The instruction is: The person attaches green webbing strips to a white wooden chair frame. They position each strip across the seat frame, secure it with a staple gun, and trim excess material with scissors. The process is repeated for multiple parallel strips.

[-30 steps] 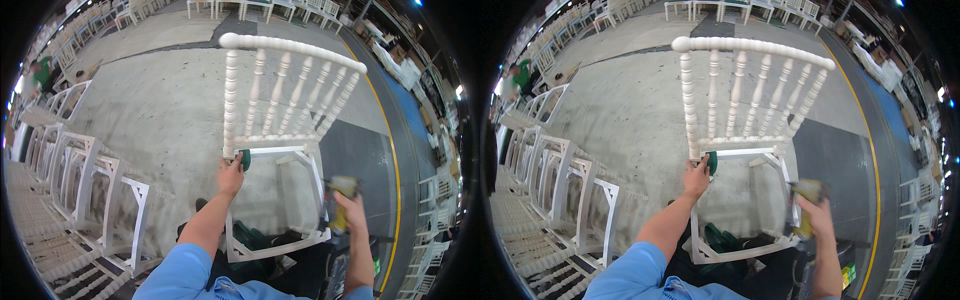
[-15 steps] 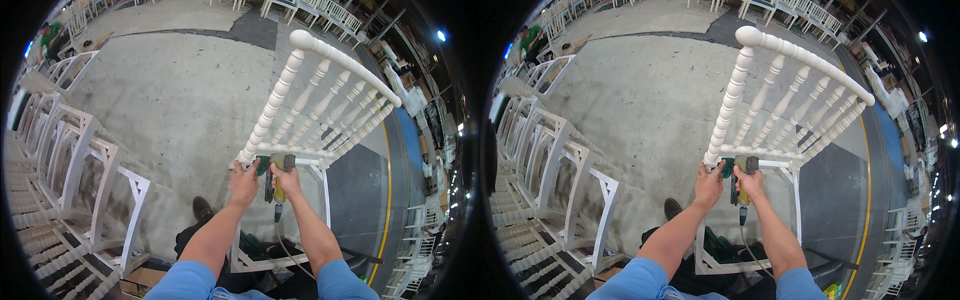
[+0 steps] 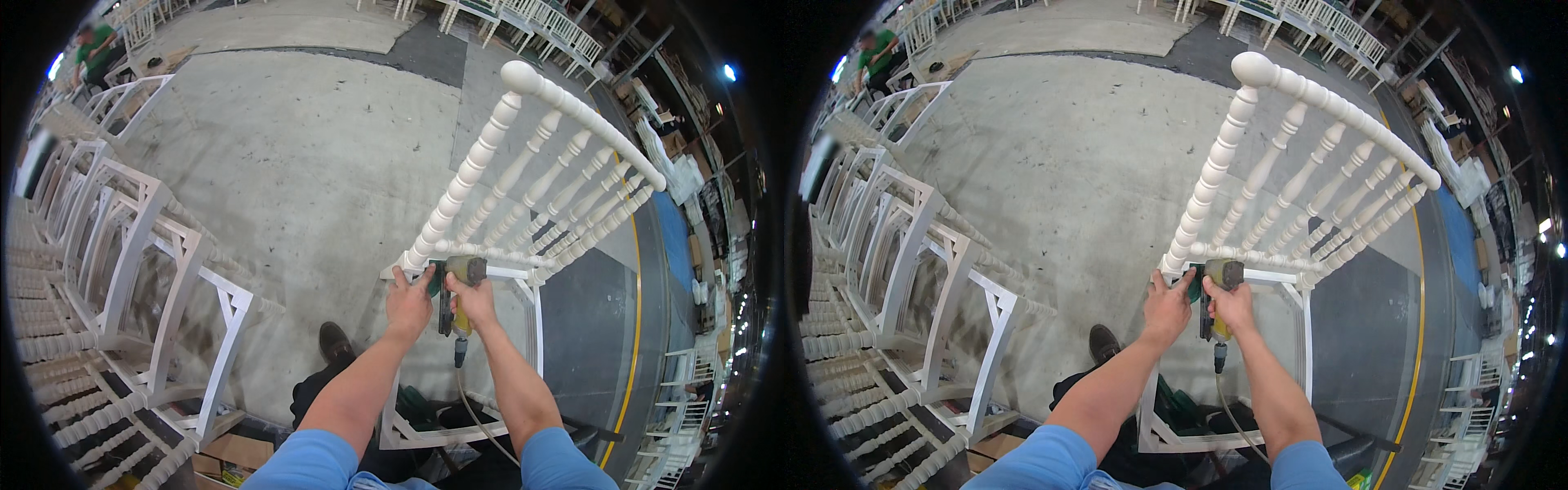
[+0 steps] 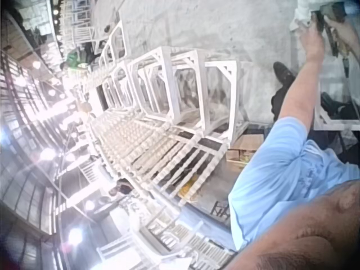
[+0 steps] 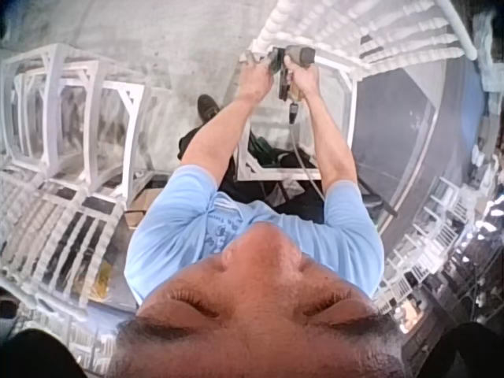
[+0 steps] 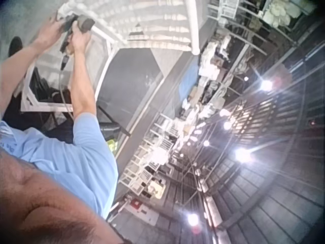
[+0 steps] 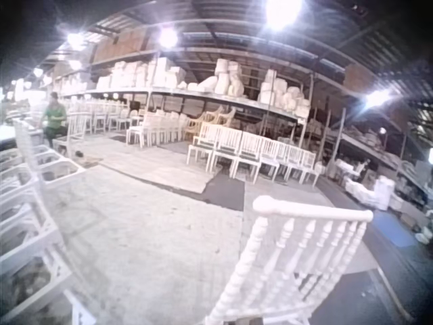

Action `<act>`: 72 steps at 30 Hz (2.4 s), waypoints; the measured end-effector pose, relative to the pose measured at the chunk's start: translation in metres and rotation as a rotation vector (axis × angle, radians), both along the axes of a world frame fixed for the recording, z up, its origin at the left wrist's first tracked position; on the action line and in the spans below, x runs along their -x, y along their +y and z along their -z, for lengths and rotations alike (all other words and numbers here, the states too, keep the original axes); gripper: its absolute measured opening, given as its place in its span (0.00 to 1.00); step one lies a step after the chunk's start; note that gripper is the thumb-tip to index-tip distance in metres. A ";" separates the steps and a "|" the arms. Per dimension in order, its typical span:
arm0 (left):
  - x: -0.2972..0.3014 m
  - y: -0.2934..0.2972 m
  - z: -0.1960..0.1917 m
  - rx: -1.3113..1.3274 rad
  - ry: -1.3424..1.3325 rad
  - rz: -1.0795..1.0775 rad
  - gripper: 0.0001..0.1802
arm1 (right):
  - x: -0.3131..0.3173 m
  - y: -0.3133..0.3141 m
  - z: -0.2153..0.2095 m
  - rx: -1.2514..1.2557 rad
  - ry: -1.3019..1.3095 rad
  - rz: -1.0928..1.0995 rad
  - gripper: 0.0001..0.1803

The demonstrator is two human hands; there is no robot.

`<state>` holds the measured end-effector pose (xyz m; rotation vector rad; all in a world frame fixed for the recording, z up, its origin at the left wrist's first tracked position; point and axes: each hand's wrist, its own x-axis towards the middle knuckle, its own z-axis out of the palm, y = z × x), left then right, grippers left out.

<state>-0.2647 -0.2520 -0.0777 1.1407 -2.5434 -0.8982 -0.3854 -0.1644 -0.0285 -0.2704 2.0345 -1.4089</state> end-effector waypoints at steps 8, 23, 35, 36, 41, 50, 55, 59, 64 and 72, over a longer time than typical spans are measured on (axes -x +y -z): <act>0.001 0.003 -0.004 -0.104 0.079 0.010 0.33 | 0.000 -0.002 -0.003 0.005 -0.005 -0.014 0.15; 0.001 0.000 0.015 -0.081 0.222 -0.066 0.27 | -0.014 -0.006 -0.008 -0.041 -0.018 -0.047 0.15; 0.002 0.004 0.016 -0.052 0.262 -0.054 0.25 | 0.001 0.006 -0.005 -0.093 0.001 -0.012 0.15; 0.004 0.005 0.017 -0.025 0.263 -0.045 0.26 | 0.002 0.010 -0.006 -0.049 -0.007 0.009 0.15; 0.008 0.011 0.013 0.039 0.344 -0.070 0.23 | 0.011 0.027 -0.022 -0.022 -0.031 0.005 0.16; -0.013 0.029 0.017 0.156 0.436 0.578 0.21 | -0.026 0.270 -0.155 0.015 -0.003 0.314 0.15; 0.015 0.040 0.048 -0.981 0.533 -0.286 0.47 | -0.085 0.448 -0.221 0.019 0.097 0.537 0.21; 0.041 0.071 0.047 -1.426 0.723 -0.221 0.43 | -0.140 0.576 -0.230 -0.007 0.123 0.874 0.21; 0.040 0.095 0.024 -1.180 0.484 -0.037 0.22 | -0.163 0.648 -0.190 0.056 -0.082 1.074 0.23; 0.050 0.094 -0.006 -1.224 0.428 -0.163 0.61 | -0.172 0.705 -0.082 0.158 -0.452 1.068 0.20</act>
